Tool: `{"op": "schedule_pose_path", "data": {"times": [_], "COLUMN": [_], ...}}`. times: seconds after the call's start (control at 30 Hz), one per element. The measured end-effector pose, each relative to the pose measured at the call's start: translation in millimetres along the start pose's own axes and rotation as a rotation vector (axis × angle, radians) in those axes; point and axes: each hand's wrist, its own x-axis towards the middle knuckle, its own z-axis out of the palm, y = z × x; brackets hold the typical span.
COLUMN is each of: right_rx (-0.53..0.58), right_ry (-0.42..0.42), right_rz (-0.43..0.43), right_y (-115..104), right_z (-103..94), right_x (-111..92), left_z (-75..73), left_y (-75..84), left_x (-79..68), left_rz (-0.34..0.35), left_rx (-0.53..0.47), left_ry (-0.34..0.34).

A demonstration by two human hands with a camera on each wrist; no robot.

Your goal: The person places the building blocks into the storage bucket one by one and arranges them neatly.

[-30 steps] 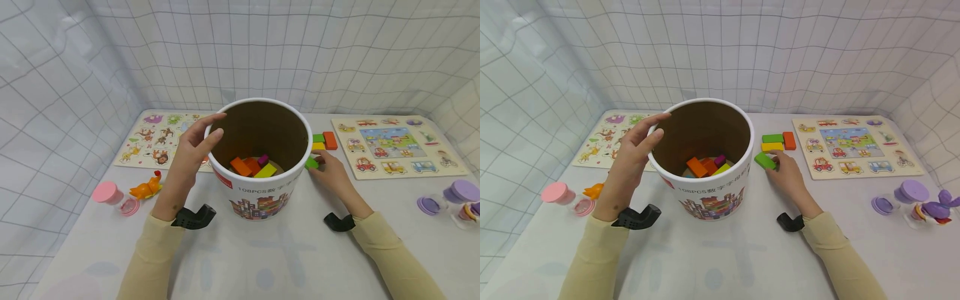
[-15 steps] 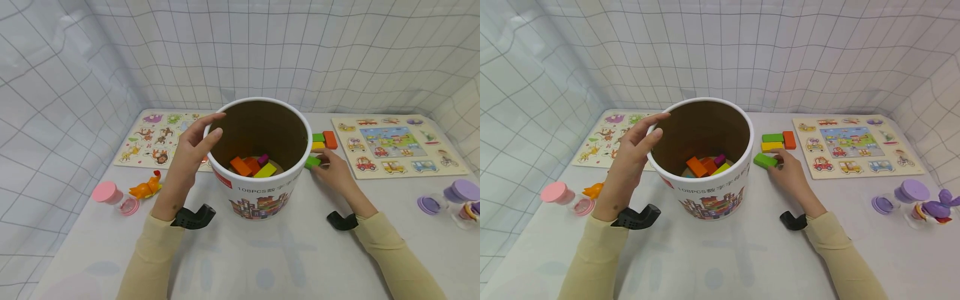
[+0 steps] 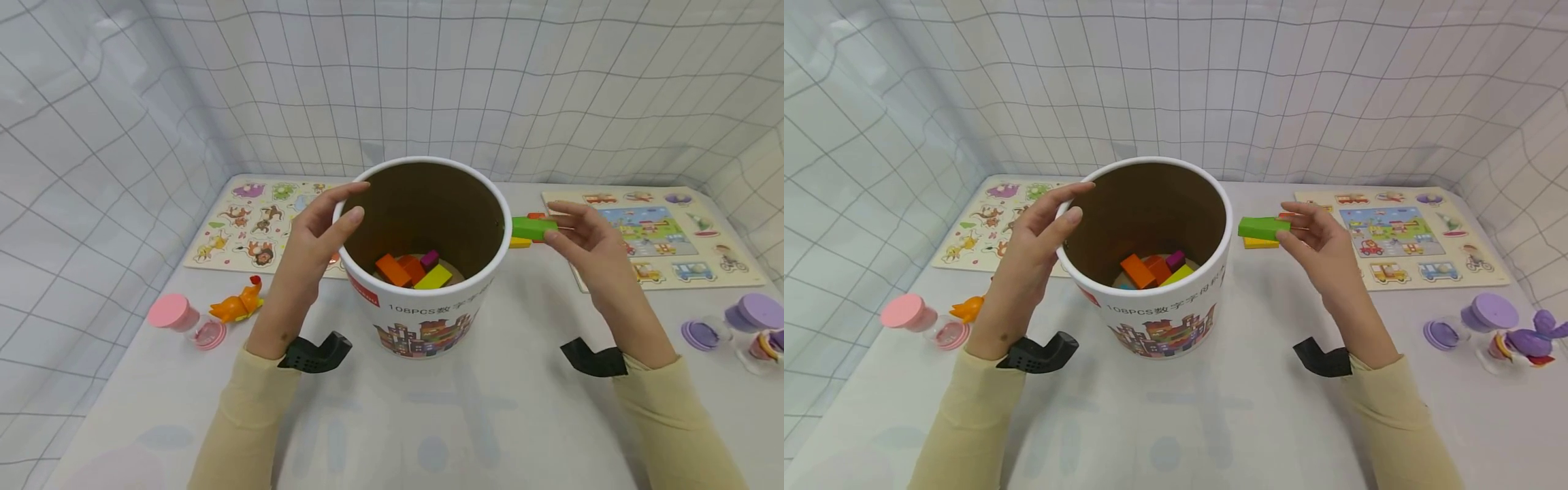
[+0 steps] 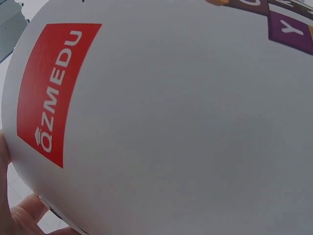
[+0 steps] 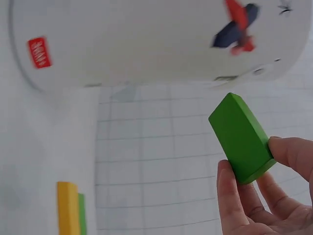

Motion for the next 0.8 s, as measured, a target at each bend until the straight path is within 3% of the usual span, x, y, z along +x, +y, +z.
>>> {"op": "schedule_pose_path", "data": {"times": [0.17, 0.33, 0.47, 0.6, 0.8], "right_rx": [0.269, 0.345, 0.299, 0.17, 0.075], "right_ry": [-0.016, -0.084, -0.168, -0.24, -0.259], "right_rz": [-0.099, -0.218, -0.308, -0.369, -0.442], "right_y": [-39.3, -63.6, -73.0, -74.4, -74.5], "right_z": [-0.9, 7.2, 21.6, 38.2, 49.2], "right_x": [-23.0, -45.7, -57.2, -62.6, -63.3], "left_z": [0.1, 0.0, 0.0, 0.1, 0.2], "left_y": [-0.7, -0.9, -0.3, 0.2, 0.6], "left_x": [-0.3, -0.8, -1.3, -1.3, -1.3], "left_rz": [0.004, -0.002, -0.004, -0.001, -0.001], "left_rx": [0.006, 0.011, 0.01, 0.011, 0.031], "left_ry": [0.003, 0.009, 0.004, 0.003, 0.009]}}
